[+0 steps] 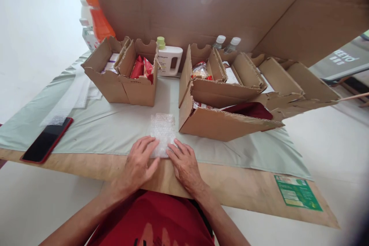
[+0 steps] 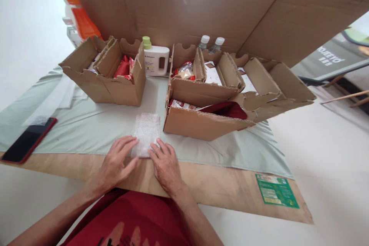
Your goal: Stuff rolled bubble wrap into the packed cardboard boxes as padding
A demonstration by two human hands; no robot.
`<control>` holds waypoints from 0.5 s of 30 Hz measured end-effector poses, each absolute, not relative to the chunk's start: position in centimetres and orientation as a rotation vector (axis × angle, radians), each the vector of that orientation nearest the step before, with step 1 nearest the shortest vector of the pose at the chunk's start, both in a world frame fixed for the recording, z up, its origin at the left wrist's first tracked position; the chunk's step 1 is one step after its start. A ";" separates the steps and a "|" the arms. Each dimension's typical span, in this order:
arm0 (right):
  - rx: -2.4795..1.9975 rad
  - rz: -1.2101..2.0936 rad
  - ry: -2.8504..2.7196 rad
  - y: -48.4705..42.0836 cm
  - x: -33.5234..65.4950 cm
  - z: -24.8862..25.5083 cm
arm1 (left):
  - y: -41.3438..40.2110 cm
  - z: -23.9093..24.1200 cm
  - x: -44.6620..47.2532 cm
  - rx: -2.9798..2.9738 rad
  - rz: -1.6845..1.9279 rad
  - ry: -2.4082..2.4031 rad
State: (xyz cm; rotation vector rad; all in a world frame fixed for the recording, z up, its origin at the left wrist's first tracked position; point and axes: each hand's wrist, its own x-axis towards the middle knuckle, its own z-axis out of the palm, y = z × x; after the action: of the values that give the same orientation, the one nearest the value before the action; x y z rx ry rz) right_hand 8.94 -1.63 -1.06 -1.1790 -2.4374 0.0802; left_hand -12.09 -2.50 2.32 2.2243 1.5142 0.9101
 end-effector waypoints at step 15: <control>-1.181 0.053 -2.181 -4.1 9.8 1.8 | -1.3 1.0 -12.6 1.935 0.648 1.559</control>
State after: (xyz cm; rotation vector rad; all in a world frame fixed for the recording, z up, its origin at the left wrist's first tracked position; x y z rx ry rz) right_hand 9.79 -4.13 1.80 -1.1808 -2.1806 0.0530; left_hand -12.56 -1.31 0.95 1.9353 1.5593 0.6476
